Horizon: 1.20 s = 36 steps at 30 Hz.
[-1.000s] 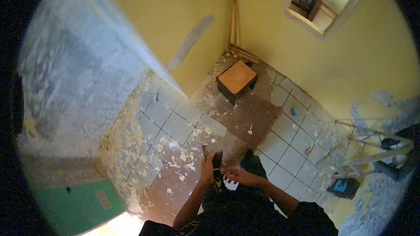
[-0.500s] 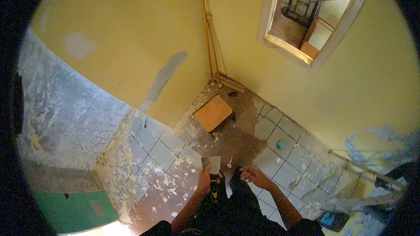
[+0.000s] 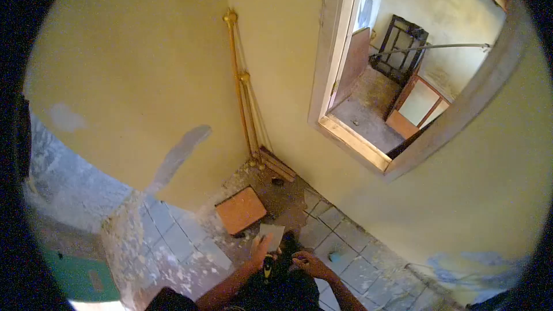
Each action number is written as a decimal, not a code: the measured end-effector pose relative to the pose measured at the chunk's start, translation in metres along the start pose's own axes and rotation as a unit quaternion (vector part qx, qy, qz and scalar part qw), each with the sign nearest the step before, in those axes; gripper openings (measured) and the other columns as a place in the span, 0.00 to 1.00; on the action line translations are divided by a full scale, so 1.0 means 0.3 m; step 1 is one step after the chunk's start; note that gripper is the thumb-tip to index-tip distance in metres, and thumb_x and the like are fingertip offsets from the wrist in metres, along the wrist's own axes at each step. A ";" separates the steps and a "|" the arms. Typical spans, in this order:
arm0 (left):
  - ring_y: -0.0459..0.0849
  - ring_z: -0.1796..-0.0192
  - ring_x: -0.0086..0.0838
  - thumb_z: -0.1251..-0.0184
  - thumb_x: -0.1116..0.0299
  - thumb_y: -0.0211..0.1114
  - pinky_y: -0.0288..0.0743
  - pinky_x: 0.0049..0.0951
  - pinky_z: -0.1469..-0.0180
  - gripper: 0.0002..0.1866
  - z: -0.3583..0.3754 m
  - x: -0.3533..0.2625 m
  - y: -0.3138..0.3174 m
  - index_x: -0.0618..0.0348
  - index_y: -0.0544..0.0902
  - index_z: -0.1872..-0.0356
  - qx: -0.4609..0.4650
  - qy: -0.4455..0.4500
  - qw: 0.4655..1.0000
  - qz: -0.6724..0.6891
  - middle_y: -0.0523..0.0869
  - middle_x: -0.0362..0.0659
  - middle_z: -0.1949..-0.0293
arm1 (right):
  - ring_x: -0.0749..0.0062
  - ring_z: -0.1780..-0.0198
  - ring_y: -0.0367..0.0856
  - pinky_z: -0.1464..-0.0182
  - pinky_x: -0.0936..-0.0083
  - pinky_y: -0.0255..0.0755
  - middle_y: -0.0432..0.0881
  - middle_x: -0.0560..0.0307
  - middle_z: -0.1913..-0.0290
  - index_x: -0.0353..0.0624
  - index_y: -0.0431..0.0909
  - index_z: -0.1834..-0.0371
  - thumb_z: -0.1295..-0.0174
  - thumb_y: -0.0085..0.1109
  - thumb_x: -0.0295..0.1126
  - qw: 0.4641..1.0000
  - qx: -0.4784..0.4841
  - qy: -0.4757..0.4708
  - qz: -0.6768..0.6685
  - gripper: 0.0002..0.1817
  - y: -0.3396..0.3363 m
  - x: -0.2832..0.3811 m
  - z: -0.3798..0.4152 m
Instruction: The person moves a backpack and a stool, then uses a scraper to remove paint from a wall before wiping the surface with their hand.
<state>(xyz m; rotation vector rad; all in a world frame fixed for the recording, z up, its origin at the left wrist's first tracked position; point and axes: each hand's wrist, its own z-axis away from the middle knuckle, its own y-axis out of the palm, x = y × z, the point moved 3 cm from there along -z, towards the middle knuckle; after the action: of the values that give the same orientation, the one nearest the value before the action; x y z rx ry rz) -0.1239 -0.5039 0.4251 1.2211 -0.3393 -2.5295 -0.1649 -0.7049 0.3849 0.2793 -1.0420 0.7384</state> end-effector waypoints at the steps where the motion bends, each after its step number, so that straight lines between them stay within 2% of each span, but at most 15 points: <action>1: 0.80 0.79 0.27 0.30 0.60 0.54 0.72 0.25 0.82 0.15 -0.056 -0.026 0.073 0.63 0.73 0.57 -0.002 0.006 1.000 0.008 0.81 0.45 0.75 | 0.72 0.48 0.75 0.46 0.71 0.70 0.77 0.55 0.50 0.40 0.68 0.41 0.31 0.50 0.42 1.000 0.011 -0.026 -0.013 0.22 -0.079 0.000 -0.021; 5: 0.79 0.79 0.26 0.31 0.59 0.55 0.71 0.25 0.81 0.14 -0.126 -0.121 0.266 0.63 0.74 0.59 -0.014 0.006 1.000 0.008 0.82 0.45 0.76 | 0.72 0.46 0.73 0.43 0.70 0.68 0.76 0.56 0.48 0.39 0.66 0.41 0.31 0.51 0.40 0.986 0.063 0.033 -0.148 0.21 -0.264 0.037 -0.056; 7: 0.79 0.79 0.26 0.31 0.60 0.55 0.71 0.25 0.81 0.14 -0.144 -0.211 0.348 0.62 0.74 0.59 -0.069 0.087 0.990 -0.081 0.82 0.45 0.74 | 0.72 0.44 0.71 0.39 0.71 0.64 0.74 0.55 0.46 0.38 0.66 0.40 0.31 0.51 0.39 0.978 0.103 -0.094 -0.157 0.21 -0.361 0.131 -0.105; 8: 0.80 0.78 0.26 0.31 0.60 0.55 0.71 0.25 0.81 0.14 -0.231 -0.145 0.327 0.62 0.74 0.60 -0.106 0.224 0.958 -0.143 0.82 0.46 0.73 | 0.72 0.41 0.69 0.37 0.71 0.62 0.73 0.54 0.44 0.38 0.66 0.41 0.31 0.51 0.40 0.967 0.141 -0.092 -0.189 0.22 -0.406 0.189 -0.115; 9: 0.80 0.78 0.26 0.31 0.60 0.55 0.71 0.25 0.81 0.14 -0.238 -0.199 0.349 0.62 0.74 0.60 -0.125 0.235 0.954 -0.137 0.82 0.46 0.73 | 0.72 0.41 0.69 0.37 0.71 0.62 0.73 0.54 0.44 0.38 0.66 0.41 0.31 0.51 0.40 0.966 0.160 -0.099 -0.178 0.22 -0.449 0.203 -0.163; 12: 0.81 0.79 0.29 0.31 0.60 0.54 0.73 0.26 0.80 0.14 -0.246 -0.302 0.408 0.63 0.74 0.60 -0.195 0.121 0.973 0.030 0.83 0.48 0.74 | 0.71 0.39 0.65 0.36 0.70 0.59 0.69 0.54 0.40 0.36 0.63 0.37 0.32 0.52 0.47 0.955 0.276 -0.075 -0.077 0.29 -0.520 0.267 -0.260; 15: 0.81 0.79 0.31 0.30 0.61 0.52 0.74 0.26 0.80 0.13 -0.274 -0.377 0.433 0.62 0.75 0.59 -0.188 0.150 0.961 0.139 0.83 0.49 0.75 | 0.70 0.37 0.63 0.34 0.72 0.56 0.67 0.53 0.39 0.36 0.60 0.34 0.32 0.51 0.48 0.920 0.388 -0.039 0.042 0.32 -0.566 0.346 -0.381; 16: 0.83 0.77 0.33 0.30 0.61 0.51 0.77 0.28 0.77 0.13 -0.285 -0.389 0.443 0.62 0.74 0.59 -0.215 0.153 0.945 0.193 0.84 0.49 0.72 | 0.74 0.43 0.68 0.41 0.77 0.63 0.73 0.55 0.45 0.37 0.69 0.42 0.32 0.51 0.48 0.916 0.393 -0.076 0.006 0.26 -0.571 0.384 -0.401; 17: 0.83 0.77 0.33 0.30 0.61 0.51 0.77 0.28 0.77 0.13 -0.291 -0.401 0.465 0.62 0.74 0.59 -0.218 0.151 0.944 0.196 0.84 0.49 0.72 | 0.74 0.43 0.68 0.41 0.77 0.63 0.73 0.55 0.45 0.37 0.69 0.42 0.32 0.51 0.48 0.915 0.397 -0.073 0.006 0.26 -0.585 0.416 -0.423; 20: 0.84 0.70 0.30 0.31 0.62 0.54 0.79 0.28 0.69 0.12 -0.286 -0.519 0.536 0.61 0.74 0.59 -0.275 0.218 0.904 0.244 0.84 0.47 0.67 | 0.82 0.66 0.73 0.64 0.83 0.66 0.77 0.63 0.67 0.41 0.74 0.62 0.31 0.48 0.46 0.918 0.371 -0.129 -0.056 0.18 -0.662 0.621 -0.446; 21: 0.82 0.65 0.28 0.31 0.64 0.56 0.78 0.27 0.65 0.11 -0.275 -0.553 0.545 0.61 0.74 0.57 -0.338 0.271 0.889 0.151 0.83 0.46 0.64 | 0.84 0.74 0.71 0.72 0.84 0.64 0.76 0.66 0.75 0.42 0.74 0.68 0.30 0.48 0.45 0.918 0.366 -0.129 -0.080 0.18 -0.693 0.698 -0.426; 22: 0.81 0.60 0.27 0.32 0.66 0.57 0.78 0.26 0.61 0.10 -0.267 -0.584 0.548 0.62 0.74 0.56 -0.397 0.322 0.858 0.055 0.82 0.45 0.62 | 0.84 0.74 0.71 0.72 0.84 0.64 0.76 0.66 0.75 0.42 0.74 0.68 0.30 0.48 0.45 0.917 0.372 -0.121 -0.075 0.18 -0.721 0.722 -0.439; 25: 0.78 0.55 0.24 0.33 0.69 0.60 0.76 0.25 0.56 0.13 -0.280 -0.597 0.516 0.62 0.74 0.51 -0.374 0.380 0.843 0.065 0.80 0.43 0.57 | 0.84 0.78 0.70 0.76 0.83 0.64 0.73 0.66 0.78 0.43 0.73 0.68 0.30 0.49 0.44 0.927 0.353 -0.119 -0.044 0.16 -0.756 0.740 -0.485; 28: 0.78 0.55 0.27 0.32 0.69 0.59 0.78 0.28 0.56 0.16 -0.241 -0.606 0.517 0.63 0.73 0.46 -0.407 0.404 0.815 0.087 0.79 0.44 0.55 | 0.85 0.79 0.70 0.78 0.83 0.62 0.72 0.67 0.79 0.42 0.72 0.65 0.33 0.55 0.42 0.948 0.298 -0.109 -0.039 0.13 -0.772 0.723 -0.539; 36: 0.79 0.52 0.32 0.32 0.70 0.58 0.81 0.32 0.54 0.19 -0.190 -0.491 0.473 0.64 0.71 0.42 -0.414 0.401 0.799 0.172 0.77 0.48 0.51 | 0.85 0.80 0.69 0.78 0.83 0.62 0.71 0.67 0.80 0.41 0.73 0.62 0.34 0.56 0.44 0.944 0.322 -0.066 0.031 0.16 -0.748 0.695 -0.596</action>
<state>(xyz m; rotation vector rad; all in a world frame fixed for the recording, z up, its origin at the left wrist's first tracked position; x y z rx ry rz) 0.0325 -0.5840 0.5444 1.4756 0.6292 -1.3456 0.1686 -0.6849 0.5037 0.8725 -0.9112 1.1210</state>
